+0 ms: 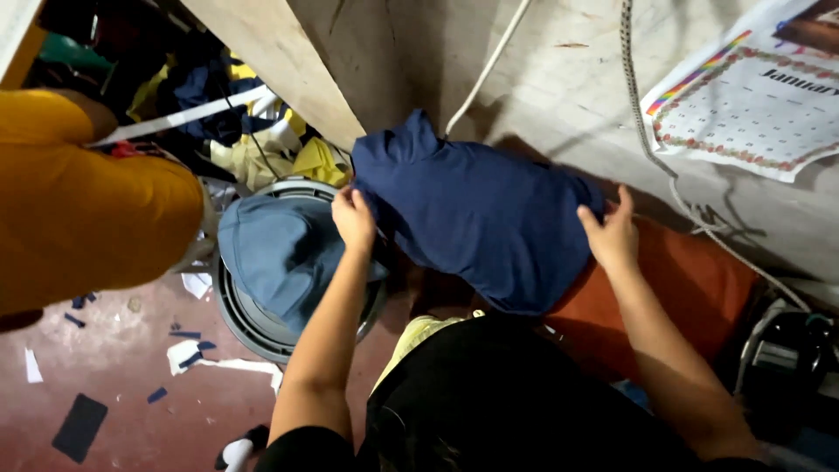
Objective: Ironing a blue garment on a padded surface and then folding it.
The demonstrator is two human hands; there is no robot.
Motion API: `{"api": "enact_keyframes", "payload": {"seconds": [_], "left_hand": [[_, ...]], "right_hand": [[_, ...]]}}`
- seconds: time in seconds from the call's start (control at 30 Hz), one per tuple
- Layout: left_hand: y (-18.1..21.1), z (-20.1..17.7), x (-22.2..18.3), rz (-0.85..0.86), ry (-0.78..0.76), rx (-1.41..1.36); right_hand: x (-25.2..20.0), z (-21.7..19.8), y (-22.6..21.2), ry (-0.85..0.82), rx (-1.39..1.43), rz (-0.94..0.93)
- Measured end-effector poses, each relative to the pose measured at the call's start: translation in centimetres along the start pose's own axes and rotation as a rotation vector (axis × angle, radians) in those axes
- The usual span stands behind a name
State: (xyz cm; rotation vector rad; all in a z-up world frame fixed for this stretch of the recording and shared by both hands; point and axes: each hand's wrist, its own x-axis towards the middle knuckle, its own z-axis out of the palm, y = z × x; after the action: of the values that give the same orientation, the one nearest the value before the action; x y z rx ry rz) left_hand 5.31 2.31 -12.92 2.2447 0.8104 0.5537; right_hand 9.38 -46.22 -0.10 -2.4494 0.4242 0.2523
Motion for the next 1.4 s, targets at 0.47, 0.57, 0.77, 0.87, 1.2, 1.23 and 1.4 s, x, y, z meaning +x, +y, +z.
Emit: {"api": "enact_keyframes", "payload": {"seconds": [0.47,0.57,0.77,0.87,1.2,1.23,1.4], "left_hand": [[-3.5,10.0,13.0,-0.215,-0.113,-0.568],[-1.3,10.2,14.2,-0.151,-0.201,-0.409],[1.1,4.9,9.1,-0.039,-0.107,0.245],[6.6,1.8,3.6,0.301,-0.063,0.280],[11.9,-1.3,-2.1,0.526,-0.445,0.438],[12.0,-1.1,-2.3,0.536,-0.423,0.450],[15.8,-2.0,-6.3,0.712,-0.423,0.410]], "right_hand": [[-13.8,3.1,7.4,-0.302,1.061,0.432],[-16.0,3.2,6.2,-0.258,0.845,0.411],[-15.0,3.9,4.2,0.189,-0.310,0.093],[-10.3,4.0,-0.6,0.424,-0.319,-0.205],[-5.0,6.0,1.0,0.170,-0.385,-0.263],[-4.7,5.4,2.9,0.282,-0.399,-0.306],[-7.2,-2.9,14.8,0.476,-0.158,-0.120]]}}
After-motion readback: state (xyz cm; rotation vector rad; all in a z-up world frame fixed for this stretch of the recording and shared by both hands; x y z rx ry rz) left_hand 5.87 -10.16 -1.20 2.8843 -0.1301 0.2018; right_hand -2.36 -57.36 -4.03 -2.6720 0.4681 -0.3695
